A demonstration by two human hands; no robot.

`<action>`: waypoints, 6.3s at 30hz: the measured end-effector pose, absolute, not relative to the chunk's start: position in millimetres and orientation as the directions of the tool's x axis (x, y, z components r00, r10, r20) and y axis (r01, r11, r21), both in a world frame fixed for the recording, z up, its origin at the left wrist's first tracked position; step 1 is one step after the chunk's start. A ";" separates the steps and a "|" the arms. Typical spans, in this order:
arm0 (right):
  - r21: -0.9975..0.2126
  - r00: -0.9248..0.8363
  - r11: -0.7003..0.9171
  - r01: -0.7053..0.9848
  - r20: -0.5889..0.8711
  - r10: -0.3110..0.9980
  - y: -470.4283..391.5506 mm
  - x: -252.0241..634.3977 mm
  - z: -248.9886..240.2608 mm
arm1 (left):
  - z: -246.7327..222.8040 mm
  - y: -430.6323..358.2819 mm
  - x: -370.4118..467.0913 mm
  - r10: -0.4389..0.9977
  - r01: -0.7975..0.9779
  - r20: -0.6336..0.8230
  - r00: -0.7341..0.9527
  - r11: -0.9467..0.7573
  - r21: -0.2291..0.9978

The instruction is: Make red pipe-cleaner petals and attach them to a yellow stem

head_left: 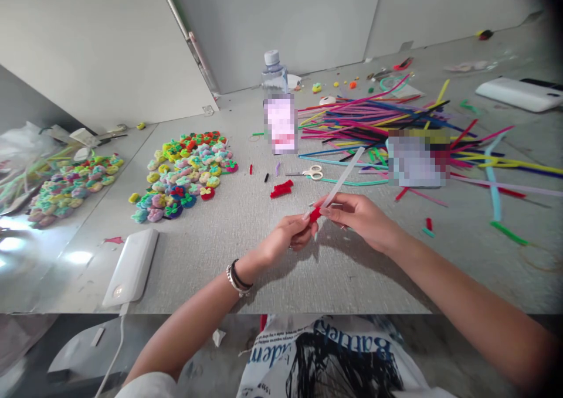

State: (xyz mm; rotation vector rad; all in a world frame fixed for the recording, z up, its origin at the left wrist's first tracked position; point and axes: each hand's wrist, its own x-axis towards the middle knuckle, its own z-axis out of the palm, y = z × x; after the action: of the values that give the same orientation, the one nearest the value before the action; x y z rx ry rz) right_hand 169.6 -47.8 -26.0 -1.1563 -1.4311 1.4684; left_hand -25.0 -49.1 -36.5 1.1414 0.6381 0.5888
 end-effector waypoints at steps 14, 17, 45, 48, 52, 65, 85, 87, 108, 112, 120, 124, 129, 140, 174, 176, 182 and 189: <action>-0.995 -0.214 -0.088 0.048 -0.096 0.972 -47.0 167.2 -29.0 | -34.2 -49.5 -19.2 0.786 -0.008 -0.157 0.598 0.201 0.980; -0.995 -0.232 -0.102 0.019 -0.104 0.967 -47.2 167.7 -26.4 | -36.1 -48.6 -20.5 0.795 -0.057 -0.163 0.584 0.240 0.969; -0.994 -0.201 -0.108 0.014 -0.109 0.973 -49.4 166.2 -20.2 | -32.9 -48.6 -22.7 0.837 0.064 -0.160 0.523 0.149 0.987; -0.991 -0.220 -0.131 0.007 -0.129 0.967 -49.4 167.6 -17.4 | -30.0 -49.1 -23.4 0.831 0.035 -0.166 0.531 0.174 0.984; -0.991 -0.223 -0.134 -0.006 -0.130 0.966 -49.1 168.0 -17.6 | -27.6 -49.2 -23.5 0.808 -0.002 -0.173 0.563 0.211 0.977; -0.989 -0.149 -0.037 0.146 -0.059 0.987 -47.2 165.3 -32.1 | -24.2 -58.2 -19.5 0.902 0.361 0.010 0.431 -0.182 0.915; -0.986 -0.148 -0.089 0.140 -0.110 0.983 -49.1 168.7 -25.7 | -23.1 -61.6 -20.5 0.854 0.301 -0.074 0.515 -0.100 0.948; -0.987 -0.153 -0.089 0.131 -0.109 0.982 -49.4 169.0 -25.5 | -22.5 -61.7 -20.1 0.843 0.359 -0.043 0.536 -0.182 0.915; -0.991 -0.225 -0.130 0.028 -0.133 0.965 -55.1 169.7 -17.1 | -28.7 -64.9 -26.8 0.816 0.654 0.308 0.488 -0.576 0.490; -0.994 -0.218 -0.101 0.036 -0.106 0.970 -54.4 169.4 -17.7 | -26.8 -64.8 -25.0 0.861 0.595 0.190 0.471 -0.470 0.652; -0.990 -0.191 -0.134 0.035 -0.139 0.972 -54.5 167.7 -18.9 | -18.6 -60.2 -24.0 0.861 0.353 0.019 0.508 -0.229 0.907; -0.991 -0.191 -0.133 0.016 -0.133 0.972 -54.3 167.5 -20.2 | -18.1 -58.3 -24.2 0.805 0.173 -0.131 0.578 0.035 0.984; -0.996 -0.199 -0.093 0.006 -0.092 0.976 -53.6 169.6 -22.3 | -23.7 -53.8 -27.7 0.674 -0.025 -0.198 0.711 0.306 0.952; -0.993 -0.208 -0.094 0.067 -0.106 0.972 -56.0 170.4 -15.3 | -25.1 -57.4 -23.6 0.775 0.046 -0.154 0.613 0.159 0.986; -0.981 -0.187 -0.170 0.092 -0.184 0.965 -50.7 164.9 -22.7 | -19.4 -59.5 -34.4 0.809 0.630 0.380 0.448 -0.588 0.508; -0.983 -0.195 -0.135 0.124 -0.157 0.968 -50.6 165.4 -19.7 | -19.8 -58.4 -33.2 0.852 0.592 0.309 0.422 -0.518 0.617; -0.975 -0.243 -0.125 0.184 -0.169 0.955 -48.2 169.6 -20.1 | -19.1 -56.3 -30.0 0.920 0.460 0.096 0.381 -0.278 0.843; -0.976 -0.232 -0.014 0.215 -0.065 0.971 -46.3 167.6 -19.8 | -22.7 -47.7 -30.0 0.904 0.327 -0.064 0.423 -0.086 0.941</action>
State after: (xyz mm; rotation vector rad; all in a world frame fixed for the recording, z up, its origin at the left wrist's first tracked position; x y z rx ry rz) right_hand 167.6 -46.3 -19.8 -1.2753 -1.5302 1.3083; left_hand -30.0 -47.7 -22.7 1.6395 1.0964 0.6962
